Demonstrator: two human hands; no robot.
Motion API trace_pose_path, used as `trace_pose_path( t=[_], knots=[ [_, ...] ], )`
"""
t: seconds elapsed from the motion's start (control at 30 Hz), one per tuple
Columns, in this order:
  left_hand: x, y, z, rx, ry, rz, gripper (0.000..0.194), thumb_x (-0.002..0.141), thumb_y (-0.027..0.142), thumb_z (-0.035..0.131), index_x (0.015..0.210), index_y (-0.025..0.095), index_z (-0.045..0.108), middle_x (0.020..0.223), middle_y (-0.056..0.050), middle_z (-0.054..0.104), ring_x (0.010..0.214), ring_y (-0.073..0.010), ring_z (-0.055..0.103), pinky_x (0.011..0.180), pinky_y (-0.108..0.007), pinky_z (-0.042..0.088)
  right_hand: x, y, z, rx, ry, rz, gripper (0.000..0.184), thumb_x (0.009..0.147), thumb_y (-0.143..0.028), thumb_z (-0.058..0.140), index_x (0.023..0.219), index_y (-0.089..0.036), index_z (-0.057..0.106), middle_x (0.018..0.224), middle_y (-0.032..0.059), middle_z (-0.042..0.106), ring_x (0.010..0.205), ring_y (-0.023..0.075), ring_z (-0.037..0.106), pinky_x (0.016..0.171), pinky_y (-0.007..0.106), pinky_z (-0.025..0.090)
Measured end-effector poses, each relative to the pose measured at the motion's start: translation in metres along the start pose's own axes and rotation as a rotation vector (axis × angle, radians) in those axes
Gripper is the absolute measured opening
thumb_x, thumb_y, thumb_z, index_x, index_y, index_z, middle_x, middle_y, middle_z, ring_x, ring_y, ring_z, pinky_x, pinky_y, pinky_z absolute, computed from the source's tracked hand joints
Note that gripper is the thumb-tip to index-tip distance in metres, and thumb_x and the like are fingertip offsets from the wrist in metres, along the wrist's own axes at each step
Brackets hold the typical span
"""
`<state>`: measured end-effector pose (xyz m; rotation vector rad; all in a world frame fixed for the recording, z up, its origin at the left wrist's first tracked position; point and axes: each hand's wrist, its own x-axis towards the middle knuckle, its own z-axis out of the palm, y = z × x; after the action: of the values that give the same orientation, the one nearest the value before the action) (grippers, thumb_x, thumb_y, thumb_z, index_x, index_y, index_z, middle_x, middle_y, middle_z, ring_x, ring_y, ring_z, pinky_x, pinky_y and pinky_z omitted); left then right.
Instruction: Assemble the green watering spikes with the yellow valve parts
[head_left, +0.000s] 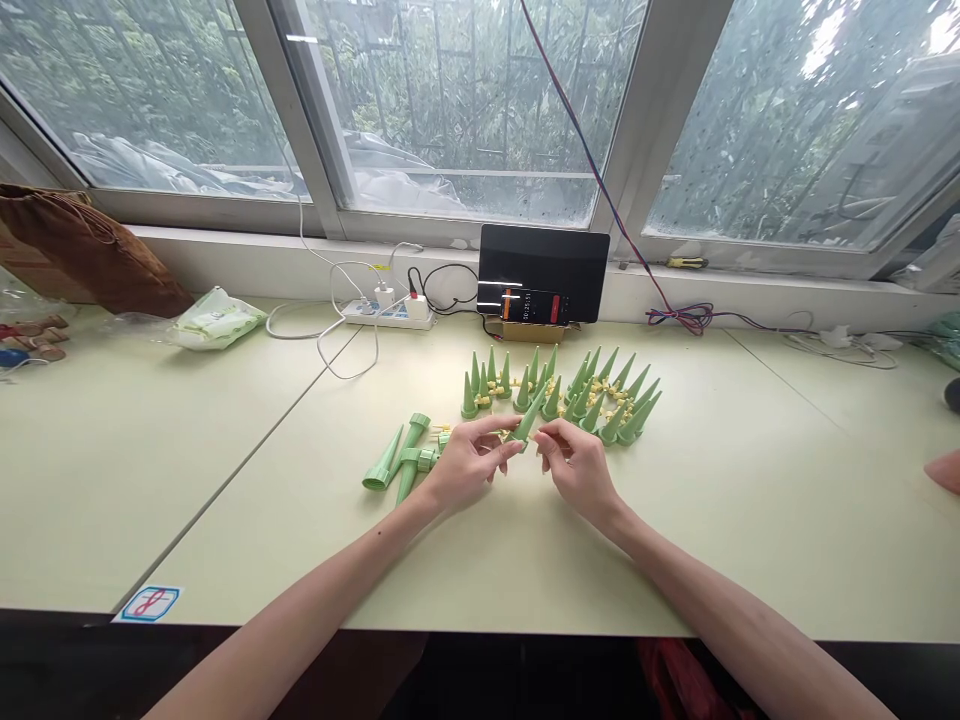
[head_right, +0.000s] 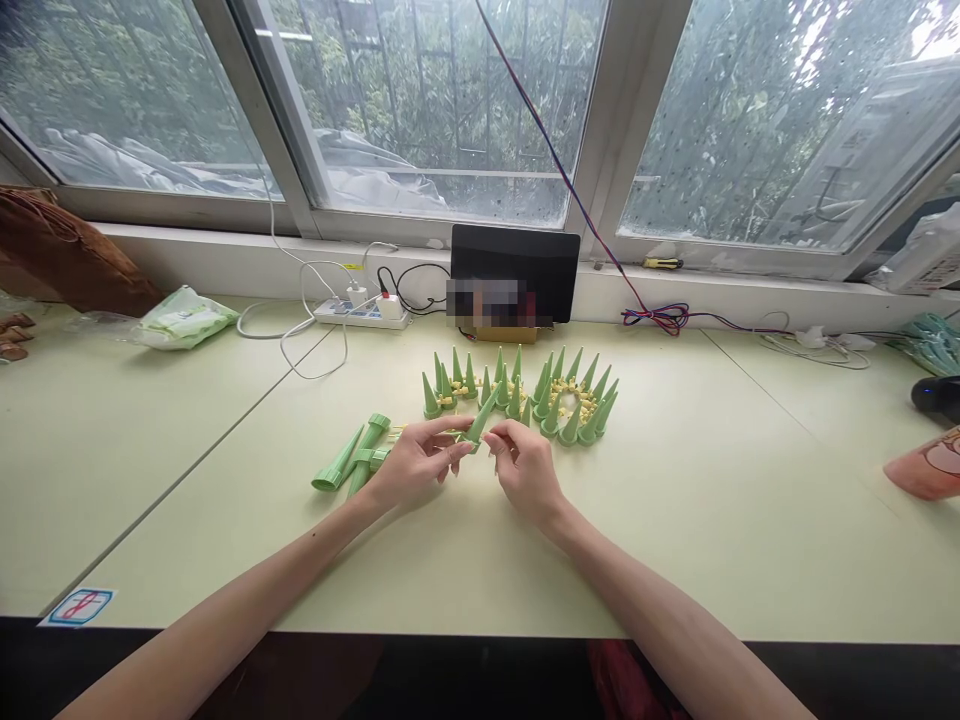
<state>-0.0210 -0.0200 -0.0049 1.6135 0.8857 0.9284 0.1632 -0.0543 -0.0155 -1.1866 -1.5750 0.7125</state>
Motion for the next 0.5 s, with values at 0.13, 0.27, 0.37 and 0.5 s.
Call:
trace_pose_path(
  t=[0.13,0.27,0.37,0.5],
  knots=[
    [-0.001,0.000,0.001,0.060,0.018,0.043,0.040,0.082,0.037,0.073,0.118,0.019,0.070,0.102,-0.008,0.072,0.052,-0.0078,0.057,0.041,-0.020,0.048,0.000,-0.001,0.000,0.139,-0.034,0.130,0.033,0.095,-0.048,0.055,0.077,-0.020,0.057,0.062,-0.0001,0.058,0.046,0.0128,0.052,0.045,0.027,0.041],
    [-0.002,0.000,0.002,0.119,0.034,0.064,0.035,0.082,0.036,0.073,0.112,0.018,0.071,0.103,-0.007,0.073,0.054,-0.0086,0.060,0.047,-0.021,0.052,0.003,-0.003,-0.002,0.342,-0.090,0.307,0.040,0.090,-0.052,0.061,0.069,-0.018,0.057,0.057,-0.0017,0.055,0.040,0.0095,0.047,0.039,0.023,0.037],
    [-0.002,-0.002,0.002,0.136,0.020,0.102,0.034,0.084,0.035,0.072,0.113,0.017,0.071,0.103,-0.008,0.073,0.054,-0.0082,0.059,0.052,-0.023,0.054,0.006,-0.003,-0.006,0.585,-0.185,0.501,0.039,0.081,-0.050,0.072,0.066,-0.017,0.057,0.056,-0.0035,0.052,0.038,0.0069,0.044,0.034,0.020,0.032],
    [-0.002,-0.006,0.001,0.136,-0.012,0.140,0.034,0.087,0.036,0.068,0.115,0.018,0.071,0.101,-0.007,0.072,0.055,-0.0084,0.059,0.054,-0.024,0.055,0.010,0.001,-0.009,0.829,-0.306,0.724,0.031,0.074,-0.037,0.076,0.064,-0.015,0.057,0.055,-0.0053,0.048,0.039,0.0031,0.036,0.031,0.015,0.024]
  ],
)
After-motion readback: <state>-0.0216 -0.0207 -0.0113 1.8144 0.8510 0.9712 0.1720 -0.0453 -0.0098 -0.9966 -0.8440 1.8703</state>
